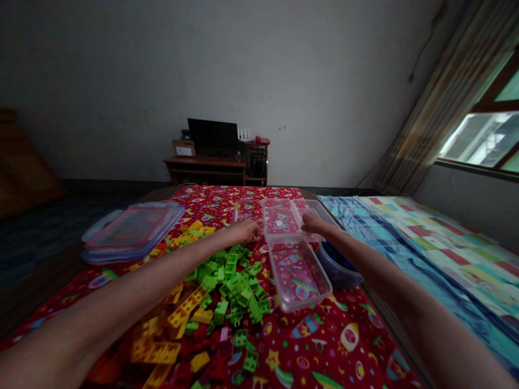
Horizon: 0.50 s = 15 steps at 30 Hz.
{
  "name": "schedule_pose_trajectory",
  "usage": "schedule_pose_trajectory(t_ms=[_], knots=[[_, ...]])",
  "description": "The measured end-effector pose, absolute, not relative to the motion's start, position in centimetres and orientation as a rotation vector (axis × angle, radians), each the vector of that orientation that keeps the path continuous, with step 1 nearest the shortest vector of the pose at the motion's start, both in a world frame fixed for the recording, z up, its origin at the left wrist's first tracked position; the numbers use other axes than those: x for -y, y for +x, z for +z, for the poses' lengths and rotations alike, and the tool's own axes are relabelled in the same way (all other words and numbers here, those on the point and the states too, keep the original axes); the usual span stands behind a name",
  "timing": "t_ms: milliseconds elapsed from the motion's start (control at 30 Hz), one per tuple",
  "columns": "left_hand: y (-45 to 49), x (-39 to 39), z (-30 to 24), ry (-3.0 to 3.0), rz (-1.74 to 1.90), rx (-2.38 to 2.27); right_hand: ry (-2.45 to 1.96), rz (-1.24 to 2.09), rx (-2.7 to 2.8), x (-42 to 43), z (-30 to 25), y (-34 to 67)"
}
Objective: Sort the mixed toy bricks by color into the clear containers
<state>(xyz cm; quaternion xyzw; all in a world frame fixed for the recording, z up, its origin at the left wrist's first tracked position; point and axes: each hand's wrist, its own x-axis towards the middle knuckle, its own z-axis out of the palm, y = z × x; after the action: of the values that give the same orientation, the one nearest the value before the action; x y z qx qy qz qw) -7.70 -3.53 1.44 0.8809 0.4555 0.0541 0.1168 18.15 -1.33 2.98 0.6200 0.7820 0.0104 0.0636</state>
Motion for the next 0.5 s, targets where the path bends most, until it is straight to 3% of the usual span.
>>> schedule_pose_trajectory(t_ms=[300,500], knots=[[-7.9,4.2,2.3,2.66,0.113,-1.267,1.884,0.082,-2.419,2.0,3.5,18.6],[-8.3,6.6,4.1,2.826,0.468,-1.172,2.007,0.223,-2.437,5.2,7.1,23.2]])
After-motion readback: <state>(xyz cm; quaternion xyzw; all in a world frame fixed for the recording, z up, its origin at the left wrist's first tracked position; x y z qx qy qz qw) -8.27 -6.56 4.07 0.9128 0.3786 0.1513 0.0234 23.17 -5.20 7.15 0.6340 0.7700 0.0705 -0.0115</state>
